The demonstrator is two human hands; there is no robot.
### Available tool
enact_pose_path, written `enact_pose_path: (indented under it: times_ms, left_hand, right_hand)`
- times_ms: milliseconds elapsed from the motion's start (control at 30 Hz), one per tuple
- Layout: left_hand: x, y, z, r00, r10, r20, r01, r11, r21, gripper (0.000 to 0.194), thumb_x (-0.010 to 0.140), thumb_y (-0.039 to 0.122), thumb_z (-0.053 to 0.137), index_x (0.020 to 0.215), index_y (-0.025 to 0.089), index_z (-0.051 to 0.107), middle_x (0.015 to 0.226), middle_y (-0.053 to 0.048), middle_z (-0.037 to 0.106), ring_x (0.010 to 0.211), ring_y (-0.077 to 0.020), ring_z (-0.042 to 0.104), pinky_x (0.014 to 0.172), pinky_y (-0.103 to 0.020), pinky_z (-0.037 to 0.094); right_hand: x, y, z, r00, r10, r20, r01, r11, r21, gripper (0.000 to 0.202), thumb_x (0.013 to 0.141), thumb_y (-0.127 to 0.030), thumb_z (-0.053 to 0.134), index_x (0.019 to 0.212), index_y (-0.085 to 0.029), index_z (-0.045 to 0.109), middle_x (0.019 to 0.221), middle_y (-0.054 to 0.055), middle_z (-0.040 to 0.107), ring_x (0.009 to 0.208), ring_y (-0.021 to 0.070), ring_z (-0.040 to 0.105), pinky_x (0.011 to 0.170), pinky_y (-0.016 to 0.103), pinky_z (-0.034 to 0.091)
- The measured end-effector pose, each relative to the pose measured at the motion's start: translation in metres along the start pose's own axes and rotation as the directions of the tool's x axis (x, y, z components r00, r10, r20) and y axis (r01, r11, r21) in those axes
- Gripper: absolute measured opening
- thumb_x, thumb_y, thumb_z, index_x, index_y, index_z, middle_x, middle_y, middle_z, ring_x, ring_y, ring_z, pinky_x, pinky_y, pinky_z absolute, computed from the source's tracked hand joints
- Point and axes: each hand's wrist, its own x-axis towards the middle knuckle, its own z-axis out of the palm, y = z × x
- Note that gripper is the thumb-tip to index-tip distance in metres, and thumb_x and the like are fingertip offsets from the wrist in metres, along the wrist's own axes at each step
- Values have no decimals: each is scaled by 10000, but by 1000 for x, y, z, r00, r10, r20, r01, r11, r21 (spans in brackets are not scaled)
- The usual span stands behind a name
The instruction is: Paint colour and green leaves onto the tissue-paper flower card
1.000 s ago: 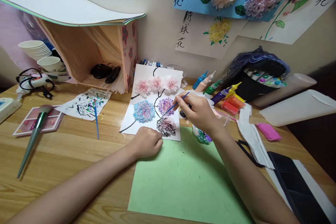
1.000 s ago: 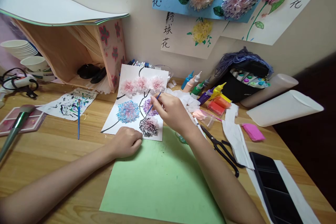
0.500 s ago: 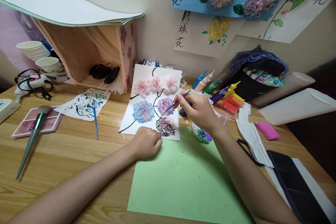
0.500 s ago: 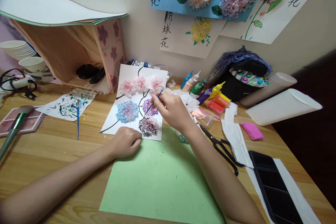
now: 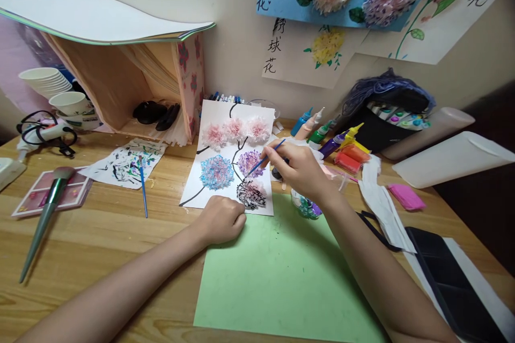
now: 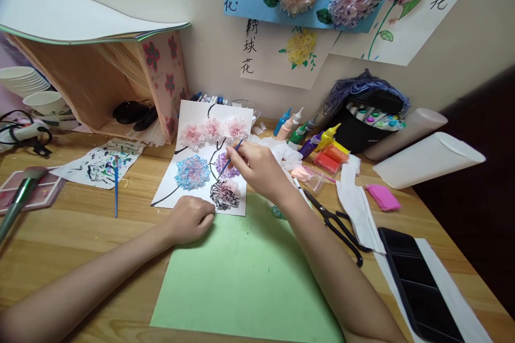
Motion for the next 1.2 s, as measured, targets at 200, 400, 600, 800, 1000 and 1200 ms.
enact_pose_path:
  times_ms: [200,400,600,800,1000,1200]
  left_hand:
    - [-1,0,0,1000,-4,7,4,1000,-3,271,786,186,381,583,174,560,600,-40,627,550,-156,530,534,-292,244]
    - [-1,-1,1,1000,6,-24,-6,1000,-9,269,781,178,379,562,179,534,574,-32,603,539,-158,519,531,-296,246]
    - [-1,-1,0,1000,-16,-4,16,1000,-4,272,785,175,372,567,181,536,589,-35,609,551,-156,512,544,-283,259]
    - [-1,-1,0,1000,-20,-1,20,1000,3,267,784,177,362,561,179,508,589,-36,609,554,-154,513,551,-281,251]
    - [-1,-1,0,1000,-8,-9,8,1000,4,269,785,170,357,553,181,491,580,-32,604,545,-153,508,547,-290,243]
    - [0,-1,0,1000,-5,-17,5,1000,3,267,784,171,359,550,180,487,581,-35,608,543,-154,512,544,-296,239]
  right_hand:
    - [1,1,-5,1000,3,-10,-4,998,-65,302,921,-304,409,733,-170,604,709,36,629,662,129,567,644,271,410]
    - [-1,12,-47,946,48,-322,-51,999,-3,308,912,-359,432,721,-204,619,719,29,643,654,139,597,621,282,443]
    - [-3,25,-70,887,71,-457,-56,997,47,304,884,-421,475,689,-227,604,656,25,623,547,137,596,538,285,452]
    - [-4,19,-70,907,93,-410,-119,992,-38,318,891,-415,460,681,-215,590,627,24,624,545,138,582,522,277,422]
    - [-3,20,-67,927,95,-362,-141,985,-101,334,897,-409,448,687,-199,601,686,38,650,618,153,588,565,284,419]
    - [-3,25,-73,906,107,-409,-94,994,53,304,884,-419,474,691,-221,601,676,28,624,580,144,604,543,291,446]
